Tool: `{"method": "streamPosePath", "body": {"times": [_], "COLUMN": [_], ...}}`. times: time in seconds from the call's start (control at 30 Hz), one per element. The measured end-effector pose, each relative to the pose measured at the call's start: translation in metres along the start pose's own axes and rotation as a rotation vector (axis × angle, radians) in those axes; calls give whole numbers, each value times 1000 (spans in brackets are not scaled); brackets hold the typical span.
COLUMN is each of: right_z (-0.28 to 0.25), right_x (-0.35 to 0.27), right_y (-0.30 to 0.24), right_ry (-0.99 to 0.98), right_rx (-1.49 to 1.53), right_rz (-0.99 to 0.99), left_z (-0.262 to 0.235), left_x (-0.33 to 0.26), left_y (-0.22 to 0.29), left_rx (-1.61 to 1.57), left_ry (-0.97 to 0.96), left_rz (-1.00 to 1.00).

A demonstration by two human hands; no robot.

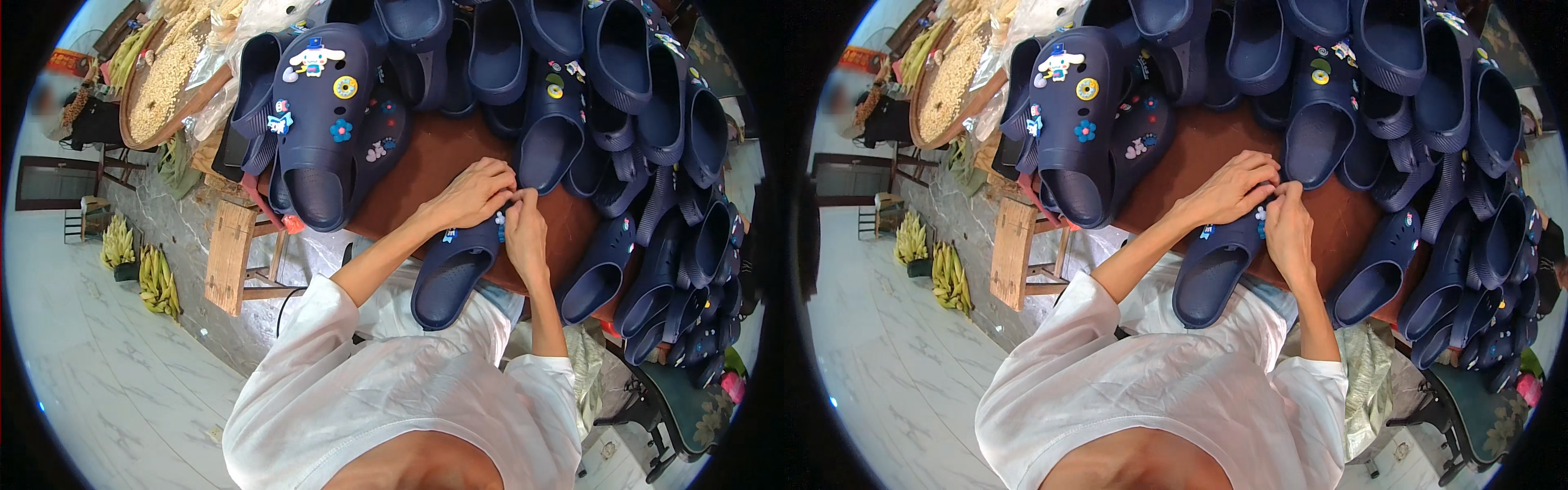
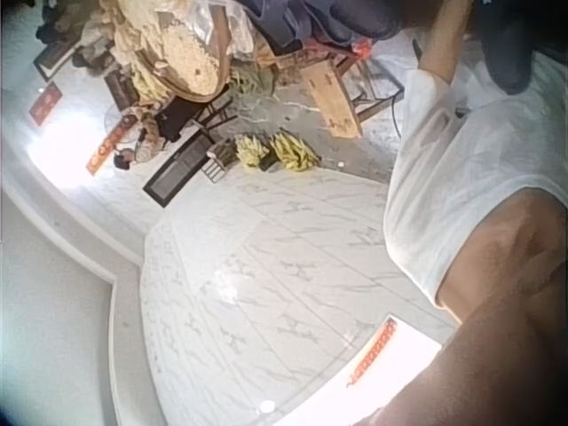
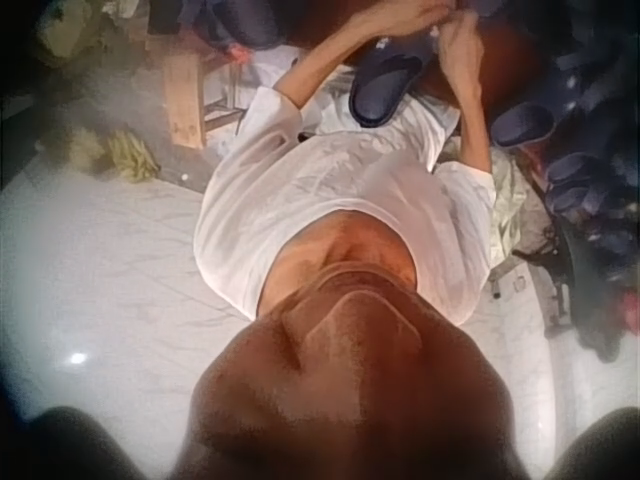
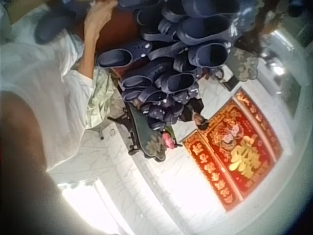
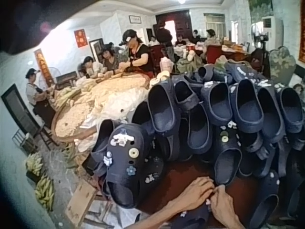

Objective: Attaching decorative charms to the holes of blue rubber clogs.

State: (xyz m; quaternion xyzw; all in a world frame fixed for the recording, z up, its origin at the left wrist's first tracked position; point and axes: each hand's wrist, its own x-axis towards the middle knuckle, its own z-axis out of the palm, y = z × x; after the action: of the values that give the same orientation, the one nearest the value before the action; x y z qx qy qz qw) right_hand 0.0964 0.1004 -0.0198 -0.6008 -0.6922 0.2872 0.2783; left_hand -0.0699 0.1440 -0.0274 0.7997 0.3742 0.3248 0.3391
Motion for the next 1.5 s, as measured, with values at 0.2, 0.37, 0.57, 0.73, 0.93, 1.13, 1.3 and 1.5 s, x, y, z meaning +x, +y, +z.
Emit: {"method": "streamPosePath", "body": {"times": [0.2,0.37,0.57,0.73,0.93,1.13,1.3,1.5], "right_z": [-5,-3,-9,-9,-11,-13,-7,-4], "right_x": [-17,-20,-23,-22,-23,-24,-29,-28], "right_y": [-1,3,-13,-17,-18,-11,-9,-18], "right_ry": [-90,-130,-90,-111,-120,-148,-97,-30], "right_rx": [406,176,81,-16,-44,8,31,85], "right_rz": [304,187,24,-59,-148,-108,-72,-131], "left_z": [9,14,24,22,29,31,24,20], "left_x": [1,4,2,5,2,2,0,-1], "left_y": [-4,-4,-6,-1,-8,-9,-4,-2], "left_rx": [-21,-55,20,78,197,46,-35,-111], "left_ry": [132,180,232,187,176,217,200,251], "left_rz": [-81,-117,-104,-71,-52,-47,-54,-39]}}
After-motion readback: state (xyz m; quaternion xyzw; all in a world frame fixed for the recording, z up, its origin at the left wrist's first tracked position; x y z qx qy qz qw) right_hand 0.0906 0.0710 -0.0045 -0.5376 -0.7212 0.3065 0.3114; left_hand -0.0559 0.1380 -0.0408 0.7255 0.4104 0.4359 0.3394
